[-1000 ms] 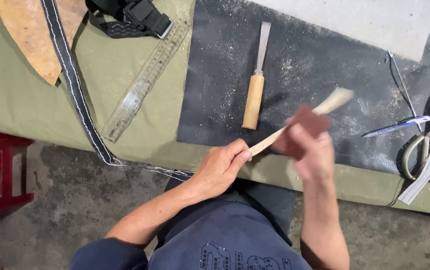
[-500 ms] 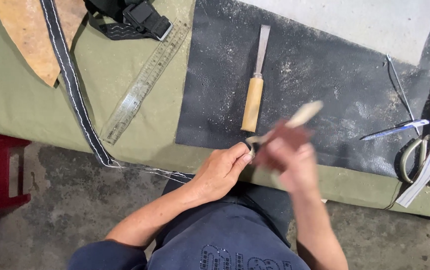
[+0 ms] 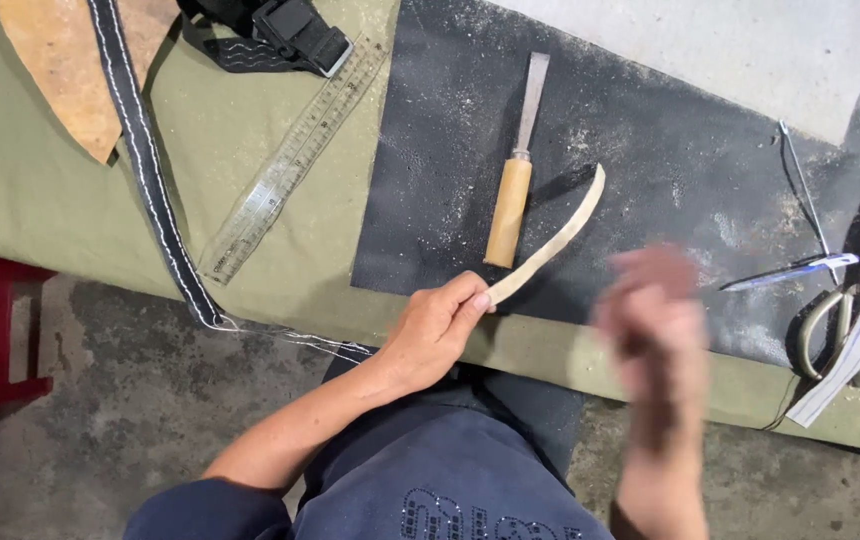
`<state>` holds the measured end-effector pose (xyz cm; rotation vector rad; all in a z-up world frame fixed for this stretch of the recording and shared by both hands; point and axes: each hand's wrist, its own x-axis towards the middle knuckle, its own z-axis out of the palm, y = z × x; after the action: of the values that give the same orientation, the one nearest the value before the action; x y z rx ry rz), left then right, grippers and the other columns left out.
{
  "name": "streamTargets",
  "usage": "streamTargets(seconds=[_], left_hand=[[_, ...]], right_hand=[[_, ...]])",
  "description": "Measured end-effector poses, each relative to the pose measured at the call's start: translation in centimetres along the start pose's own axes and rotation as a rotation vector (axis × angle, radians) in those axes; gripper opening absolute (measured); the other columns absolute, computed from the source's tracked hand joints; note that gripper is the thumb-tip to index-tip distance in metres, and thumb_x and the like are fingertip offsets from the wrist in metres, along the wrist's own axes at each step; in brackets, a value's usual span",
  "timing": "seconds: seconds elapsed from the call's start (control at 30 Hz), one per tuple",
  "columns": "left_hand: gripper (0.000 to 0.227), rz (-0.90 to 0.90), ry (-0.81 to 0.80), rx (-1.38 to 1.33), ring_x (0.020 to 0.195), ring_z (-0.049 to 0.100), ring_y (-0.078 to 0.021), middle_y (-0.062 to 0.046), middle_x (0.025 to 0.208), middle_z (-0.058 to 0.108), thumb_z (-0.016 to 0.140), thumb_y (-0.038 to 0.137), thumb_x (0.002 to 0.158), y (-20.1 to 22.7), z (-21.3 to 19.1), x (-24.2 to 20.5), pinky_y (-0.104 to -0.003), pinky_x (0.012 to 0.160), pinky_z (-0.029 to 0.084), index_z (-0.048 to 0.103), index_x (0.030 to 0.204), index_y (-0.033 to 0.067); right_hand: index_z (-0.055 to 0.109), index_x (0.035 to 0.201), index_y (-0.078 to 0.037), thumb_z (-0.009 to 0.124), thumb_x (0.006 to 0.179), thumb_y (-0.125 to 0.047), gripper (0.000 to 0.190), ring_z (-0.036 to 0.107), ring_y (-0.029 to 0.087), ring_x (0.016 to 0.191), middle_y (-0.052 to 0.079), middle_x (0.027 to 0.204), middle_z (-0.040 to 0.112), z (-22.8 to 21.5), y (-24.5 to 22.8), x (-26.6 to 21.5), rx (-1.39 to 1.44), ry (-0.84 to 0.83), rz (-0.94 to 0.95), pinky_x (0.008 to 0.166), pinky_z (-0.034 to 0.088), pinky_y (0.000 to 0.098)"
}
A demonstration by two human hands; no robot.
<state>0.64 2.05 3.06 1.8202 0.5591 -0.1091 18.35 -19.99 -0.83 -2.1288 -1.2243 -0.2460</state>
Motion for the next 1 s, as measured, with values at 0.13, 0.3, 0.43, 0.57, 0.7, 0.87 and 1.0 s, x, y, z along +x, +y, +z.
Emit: streamTargets(seconds=[0.13,0.3,0.43,0.57,0.7,0.87,1.0], left_hand=[[0.023,0.166,-0.020,-0.106,0.058,0.055,-0.0219,-0.012,0.059,0.054,0.047,0.017,0.106,-0.5,1.2,0.8,-0.035,0.054,0.045,0.060,0.089,0.0095],[0.024,0.103,-0.150,-0.087,0.058,0.058,-0.0268,-0.011,0.060,0.060,0.047,0.017,0.105,0.8,-1.0,-0.7,-0.037,0.055,0.047,0.062,0.089,0.0079],[0.024,0.061,-0.082,-0.057,0.056,0.056,-0.0248,-0.011,0.058,0.058,0.048,0.018,0.105,-0.2,-1.2,-0.9,-0.036,0.054,0.045,0.063,0.089,0.0078],[0.024,0.092,-0.021,-0.061,0.055,0.055,-0.0262,-0.013,0.056,0.054,0.049,0.018,0.105,0.3,-1.5,-1.6,-0.036,0.052,0.044,0.062,0.088,0.0079],[0.024,0.063,0.004,-0.078,0.056,0.054,-0.0239,-0.013,0.055,0.053,0.049,0.019,0.105,-0.2,-2.0,-2.1,-0.035,0.052,0.044,0.063,0.089,0.0081],[0.022,0.045,0.123,-0.149,0.056,0.052,-0.0212,-0.013,0.056,0.052,0.050,0.015,0.104,-1.4,-1.8,-1.3,-0.034,0.053,0.044,0.065,0.091,0.0068],[0.021,0.074,0.062,-0.180,0.057,0.053,-0.0230,-0.013,0.057,0.053,0.051,0.018,0.104,-1.2,-0.1,-0.3,-0.034,0.053,0.045,0.063,0.090,0.0085]], right_hand=[[0.062,0.130,0.001,0.071,0.083,-0.002,0.048,0.071,0.025,0.099,0.018,0.119,0.072,4.0,-6.6,-1.1,1.422,-0.041,1.063,0.090,0.056,0.0408],[0.067,0.116,0.000,0.072,0.086,0.001,0.031,0.075,0.028,0.090,0.019,0.107,0.075,5.8,-3.4,-1.2,1.418,0.084,1.125,0.084,0.060,0.0468],[0.069,0.115,-0.001,0.074,0.084,0.001,0.031,0.075,0.030,0.095,0.021,0.110,0.074,6.3,-5.2,-1.1,1.393,0.040,1.117,0.087,0.059,0.0471],[0.070,0.113,-0.004,0.076,0.086,-0.002,0.028,0.075,0.027,0.094,0.018,0.103,0.075,6.1,-3.5,0.5,1.252,-0.014,1.091,0.088,0.059,0.0463],[0.066,0.112,-0.010,0.073,0.095,-0.011,0.018,0.074,0.016,0.093,0.005,0.103,0.073,2.8,4.6,3.3,1.227,0.202,1.051,0.092,0.060,0.0344],[0.057,0.142,-0.012,0.059,0.105,-0.033,0.043,0.061,-0.001,0.062,-0.007,0.073,0.061,-2.1,-4.5,5.0,1.219,0.197,0.864,0.067,0.052,0.0148],[0.055,0.140,0.002,0.069,0.087,-0.017,0.057,0.048,0.008,0.043,-0.002,0.054,0.048,3.8,-6.3,-0.3,1.389,-0.043,0.895,0.049,0.044,0.0221]])
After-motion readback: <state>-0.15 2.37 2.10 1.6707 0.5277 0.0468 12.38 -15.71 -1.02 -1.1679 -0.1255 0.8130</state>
